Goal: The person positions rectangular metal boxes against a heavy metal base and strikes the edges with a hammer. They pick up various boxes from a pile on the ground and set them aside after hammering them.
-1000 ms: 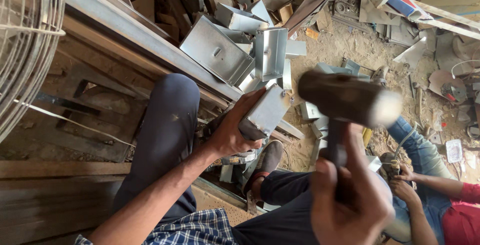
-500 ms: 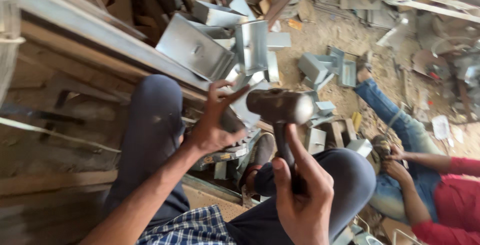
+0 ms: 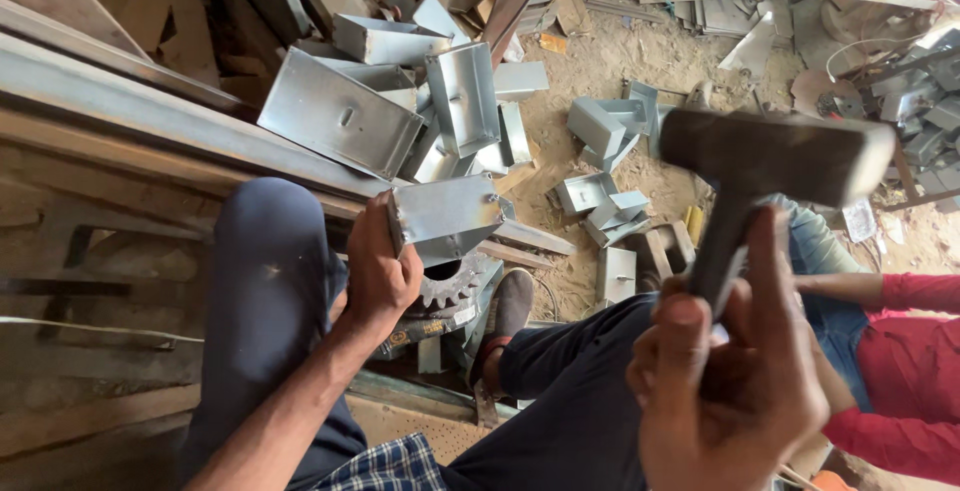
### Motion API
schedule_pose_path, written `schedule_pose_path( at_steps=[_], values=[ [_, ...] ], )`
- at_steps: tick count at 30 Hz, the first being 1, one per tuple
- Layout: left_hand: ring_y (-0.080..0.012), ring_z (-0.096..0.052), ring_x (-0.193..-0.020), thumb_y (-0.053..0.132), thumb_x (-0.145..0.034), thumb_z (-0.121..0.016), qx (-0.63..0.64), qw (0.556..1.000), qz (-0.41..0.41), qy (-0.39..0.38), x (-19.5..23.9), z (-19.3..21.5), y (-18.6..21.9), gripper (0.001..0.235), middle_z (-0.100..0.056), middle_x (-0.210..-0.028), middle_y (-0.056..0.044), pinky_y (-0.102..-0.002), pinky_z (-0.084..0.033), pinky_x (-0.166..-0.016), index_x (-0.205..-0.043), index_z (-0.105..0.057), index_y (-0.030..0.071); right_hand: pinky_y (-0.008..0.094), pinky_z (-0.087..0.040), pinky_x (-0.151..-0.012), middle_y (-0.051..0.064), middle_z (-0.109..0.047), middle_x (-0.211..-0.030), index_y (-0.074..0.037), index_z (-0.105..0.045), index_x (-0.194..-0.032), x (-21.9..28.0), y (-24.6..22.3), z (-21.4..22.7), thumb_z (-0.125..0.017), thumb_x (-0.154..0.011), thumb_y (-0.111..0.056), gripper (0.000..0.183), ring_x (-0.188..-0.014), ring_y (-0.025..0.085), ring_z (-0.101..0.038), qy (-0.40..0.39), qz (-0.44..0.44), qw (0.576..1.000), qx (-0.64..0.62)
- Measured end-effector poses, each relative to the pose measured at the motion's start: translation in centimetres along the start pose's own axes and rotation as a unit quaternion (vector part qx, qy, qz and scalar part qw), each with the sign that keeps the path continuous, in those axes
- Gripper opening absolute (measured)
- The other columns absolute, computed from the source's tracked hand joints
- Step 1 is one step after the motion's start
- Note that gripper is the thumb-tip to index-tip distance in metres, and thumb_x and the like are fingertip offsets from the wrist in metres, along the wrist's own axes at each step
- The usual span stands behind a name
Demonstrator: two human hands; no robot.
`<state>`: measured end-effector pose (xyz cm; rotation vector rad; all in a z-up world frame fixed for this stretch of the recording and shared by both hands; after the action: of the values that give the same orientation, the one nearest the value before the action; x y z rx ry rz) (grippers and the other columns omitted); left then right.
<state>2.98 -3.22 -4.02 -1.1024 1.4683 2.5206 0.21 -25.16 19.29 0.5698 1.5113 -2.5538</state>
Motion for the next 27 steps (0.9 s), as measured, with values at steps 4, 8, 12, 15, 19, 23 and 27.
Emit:
schedule_pose_path(
  at_steps=[4, 8, 12, 15, 19, 23, 27],
  values=[
    [-0.049, -0.058, -0.097, 0.0, -0.095, -0.049, -0.048, 0.999, -0.014, 0.004, 0.4, -0.3, -0.1, 0.035, -0.058, -0.108, -0.029, -0.055, -0.048, -0.083, -0.129, -0.05, -0.01, 0.021, -0.043, -0.046, 0.01, -0.065, -0.086, -0.002, -0.033, -0.161, -0.4, -0.2, 0.4, -0.057, -0.106, -0.015, 0.061, -0.055, 0.003, -0.057, 0.013, -0.006, 1.0, 0.024],
    [-0.0475, -0.059, -0.093, -0.002, -0.094, -0.047, -0.056, 0.998, -0.029, 0.004, 0.3, -0.4, -0.1, 0.035, -0.058, -0.107, -0.029, -0.054, -0.047, -0.081, -0.127, -0.05, -0.012, 0.031, -0.048, -0.058, 0.008, -0.069, -0.069, -0.02, -0.064, -0.134, -0.2, 2.5, -3.7, -0.067, -0.102, -0.015, 0.032, -0.055, 0.013, -0.063, -0.053, 0.081, 0.92, 0.379],
    [-0.0492, -0.057, -0.093, -0.002, -0.093, -0.049, -0.06, 0.998, -0.012, 0.0, 0.4, -0.3, -0.2, 0.036, -0.057, -0.107, -0.03, -0.055, -0.047, -0.081, -0.128, -0.05, -0.014, 0.03, -0.043, -0.051, 0.01, -0.07, -0.081, -0.015, -0.052, -0.153, -0.2, 5.5, -7.9, -0.059, -0.101, -0.009, 0.054, -0.058, 0.013, -0.054, -0.183, 0.017, 0.975, 0.122],
    [-0.0498, -0.058, -0.096, -0.002, -0.093, -0.049, -0.061, 0.998, -0.017, 0.001, 0.5, -0.3, -0.2, 0.036, -0.059, -0.108, -0.03, -0.055, -0.048, -0.083, -0.127, -0.05, -0.013, 0.032, -0.036, -0.041, 0.008, -0.068, -0.067, -0.018, -0.054, -0.151, -0.6, 5.6, -7.0, -0.061, -0.097, -0.011, 0.054, -0.044, 0.013, -0.047, -0.176, -0.043, 0.969, 0.168],
    [-0.0498, -0.058, -0.095, -0.001, -0.091, -0.05, -0.062, 0.998, -0.004, 0.002, 0.6, -0.1, -0.5, 0.042, -0.057, -0.107, -0.032, -0.055, -0.048, -0.082, -0.13, -0.047, -0.016, 0.031, -0.039, -0.041, 0.008, -0.069, -0.073, -0.016, -0.051, -0.152, -1.2, 3.9, -4.6, -0.06, -0.1, -0.011, 0.053, -0.045, 0.01, -0.051, -0.106, -0.018, 0.978, 0.18],
    [-0.0492, -0.059, -0.098, -0.003, -0.093, -0.05, -0.058, 0.998, -0.002, -0.004, 0.5, -0.4, -0.4, 0.038, -0.058, -0.109, -0.03, -0.055, -0.048, -0.084, -0.13, -0.049, -0.012, 0.03, -0.045, -0.045, 0.008, -0.072, -0.094, -0.014, -0.048, -0.155, -0.6, 5.1, -6.1, -0.055, -0.102, -0.01, 0.054, -0.057, 0.008, -0.057, -0.111, -0.013, 0.991, 0.074],
    [-0.0497, -0.058, -0.098, -0.003, -0.092, -0.05, -0.048, 0.999, 0.003, -0.013, 0.4, -0.4, -0.3, 0.037, -0.058, -0.108, -0.029, -0.055, -0.047, -0.084, -0.128, -0.049, -0.011, 0.032, -0.053, -0.07, 0.016, -0.072, -0.117, -0.01, -0.048, -0.156, 0.0, 5.3, -8.2, -0.055, -0.11, -0.011, 0.047, -0.091, 0.011, -0.065, -0.158, 0.119, 0.976, 0.092]
  ],
)
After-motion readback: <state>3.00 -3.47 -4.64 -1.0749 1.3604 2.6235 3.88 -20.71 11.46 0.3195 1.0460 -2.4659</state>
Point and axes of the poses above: each hand's wrist, its own x-axis away from the middle knuckle, its own z-axis out of the back of the hand, y = z × x, the point moved 8 cm from there along -x, towards the middle knuckle
